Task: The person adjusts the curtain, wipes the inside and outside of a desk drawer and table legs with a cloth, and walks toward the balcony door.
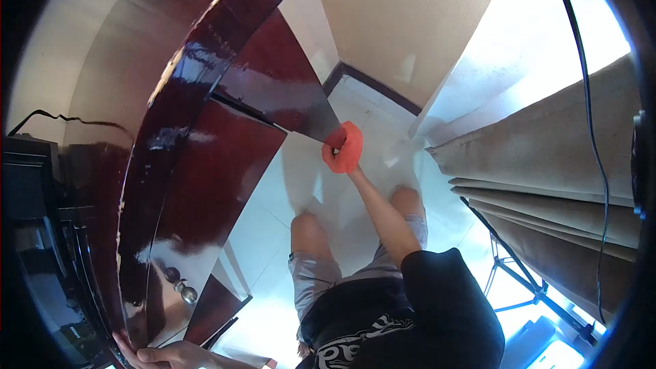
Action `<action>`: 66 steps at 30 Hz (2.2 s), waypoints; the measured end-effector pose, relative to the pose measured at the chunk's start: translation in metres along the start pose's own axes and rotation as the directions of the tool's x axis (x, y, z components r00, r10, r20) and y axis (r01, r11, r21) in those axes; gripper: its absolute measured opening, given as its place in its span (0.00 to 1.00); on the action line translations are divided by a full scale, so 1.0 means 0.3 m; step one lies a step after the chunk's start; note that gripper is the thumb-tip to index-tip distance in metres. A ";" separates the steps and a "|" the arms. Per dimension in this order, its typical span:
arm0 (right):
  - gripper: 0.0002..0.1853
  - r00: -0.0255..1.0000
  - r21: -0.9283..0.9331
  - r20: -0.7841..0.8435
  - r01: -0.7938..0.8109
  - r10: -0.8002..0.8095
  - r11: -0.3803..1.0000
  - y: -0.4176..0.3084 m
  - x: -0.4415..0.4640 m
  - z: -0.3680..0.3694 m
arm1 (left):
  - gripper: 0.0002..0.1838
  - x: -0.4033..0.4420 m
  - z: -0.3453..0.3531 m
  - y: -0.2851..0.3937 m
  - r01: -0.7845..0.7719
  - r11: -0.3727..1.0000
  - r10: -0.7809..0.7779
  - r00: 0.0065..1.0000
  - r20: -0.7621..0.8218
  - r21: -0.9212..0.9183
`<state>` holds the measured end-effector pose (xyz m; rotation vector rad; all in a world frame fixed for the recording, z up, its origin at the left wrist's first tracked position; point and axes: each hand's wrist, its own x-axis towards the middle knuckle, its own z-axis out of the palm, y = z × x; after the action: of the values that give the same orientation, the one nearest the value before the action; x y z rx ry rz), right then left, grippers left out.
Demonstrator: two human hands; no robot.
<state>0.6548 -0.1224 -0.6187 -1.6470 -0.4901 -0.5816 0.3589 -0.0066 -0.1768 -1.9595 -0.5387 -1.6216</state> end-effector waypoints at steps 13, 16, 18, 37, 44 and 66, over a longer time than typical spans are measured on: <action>0.14 0.815 0.162 0.496 -0.426 0.300 0.890 0.133 -0.067 -0.098 | 0.22 0.024 0.000 -0.006 -0.019 0.996 0.018 1.000 -0.005 -0.092; 0.13 0.802 0.433 0.559 -0.498 0.210 0.751 -0.113 0.130 -0.209 | 0.15 -0.011 -0.033 -0.085 -0.128 0.992 0.128 0.990 0.055 0.010; 0.13 0.850 0.555 0.482 -0.484 0.213 0.677 -0.267 0.235 -0.275 | 0.15 -0.027 -0.025 -0.100 -0.204 0.975 0.200 0.978 0.059 0.084; 0.23 0.988 0.213 0.148 0.012 -0.044 0.977 -0.439 0.405 -0.125 | 0.16 -1.397 0.168 0.087 0.979 0.198 -0.031 0.047 0.998 -0.040; 0.26 0.945 0.086 0.297 -0.168 0.136 0.982 -0.102 0.088 -0.116 | 0.17 -1.332 0.105 0.061 0.949 0.315 -0.027 0.038 0.999 -0.027; 0.23 0.737 0.043 0.537 -0.510 0.411 0.859 -0.080 -0.017 -0.384 | 0.19 -1.158 0.162 0.184 0.983 0.184 0.170 -0.050 0.984 0.018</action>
<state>0.6246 -0.2327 -0.5902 -1.6500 -0.4698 0.2908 0.3612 -0.0079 -0.5320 -4.1385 -1.4522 -0.3877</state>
